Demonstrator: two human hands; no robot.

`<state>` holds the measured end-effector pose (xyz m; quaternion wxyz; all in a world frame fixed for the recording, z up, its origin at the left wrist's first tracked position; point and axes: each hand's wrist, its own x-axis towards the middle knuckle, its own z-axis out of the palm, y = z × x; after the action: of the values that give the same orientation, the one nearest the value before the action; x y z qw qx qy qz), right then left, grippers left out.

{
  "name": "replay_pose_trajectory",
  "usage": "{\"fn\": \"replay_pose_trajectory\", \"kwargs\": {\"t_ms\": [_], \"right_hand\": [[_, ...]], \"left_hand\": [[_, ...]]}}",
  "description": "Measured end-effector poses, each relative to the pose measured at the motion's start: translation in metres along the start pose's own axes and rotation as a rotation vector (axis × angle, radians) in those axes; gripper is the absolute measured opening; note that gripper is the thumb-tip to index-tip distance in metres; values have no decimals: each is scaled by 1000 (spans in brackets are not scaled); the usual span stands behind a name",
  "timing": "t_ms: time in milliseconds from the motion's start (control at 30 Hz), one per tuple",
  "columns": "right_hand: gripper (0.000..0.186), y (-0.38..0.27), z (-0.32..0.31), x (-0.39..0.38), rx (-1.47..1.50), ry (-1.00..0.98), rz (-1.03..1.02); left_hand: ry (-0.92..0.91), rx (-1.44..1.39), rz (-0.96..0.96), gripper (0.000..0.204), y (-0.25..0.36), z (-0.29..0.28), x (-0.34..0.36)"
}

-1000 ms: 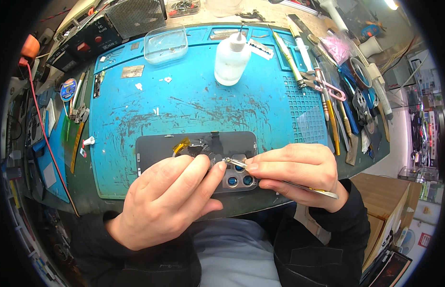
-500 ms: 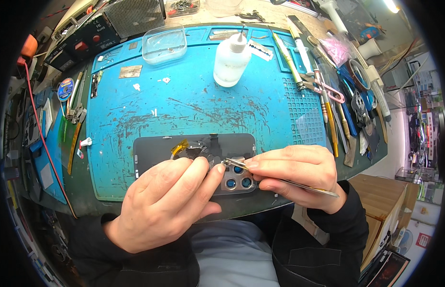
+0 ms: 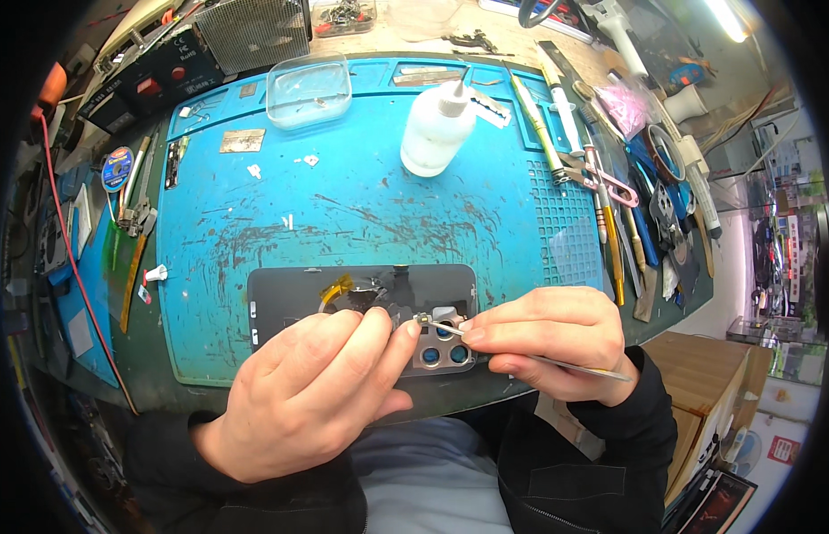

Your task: The person applies adhesive to a white plastic component using a syringe, then uses tweezers to place and adjust small parts within the camera module area of a disassembled smartphone back cover. The person repeatedly positions and repositions tiny components inside the camera housing.

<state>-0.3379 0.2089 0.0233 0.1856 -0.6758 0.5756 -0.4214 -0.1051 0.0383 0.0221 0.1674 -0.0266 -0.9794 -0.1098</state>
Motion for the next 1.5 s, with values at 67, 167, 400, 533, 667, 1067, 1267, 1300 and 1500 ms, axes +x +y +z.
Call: {"fn": "replay_pose_trajectory", "kwargs": {"t_ms": [67,167,400,533,667,1067,1267,1300,1500], "right_hand": [[26,0,0,1,-17,-5,-6],[26,-1,0,2,-23,-18,8],[26,-2,0,1,-31,3,14],[26,-2,1,1,-28,15,11],[27,-2,0,3,-46,-11,1],[24,0,2,1,-73,13,-7],[24,0,2,0,-63,14,-1],[24,-1,2,0,-66,12,-1],[22,-1,2,2,-62,10,-15]], "left_hand": [[4,-4,11,51,-1,2,-1],[1,0,13,52,-1,3,-2],[-2,5,5,51,0,2,-2],[-1,18,7,50,1,1,-1],[22,35,3,46,0,3,0],[-61,30,-11,51,2,-1,0],[-62,29,-12,51,2,-2,0],[-62,32,-12,51,2,-2,0],[-60,25,-20,52,3,-1,0]]}}
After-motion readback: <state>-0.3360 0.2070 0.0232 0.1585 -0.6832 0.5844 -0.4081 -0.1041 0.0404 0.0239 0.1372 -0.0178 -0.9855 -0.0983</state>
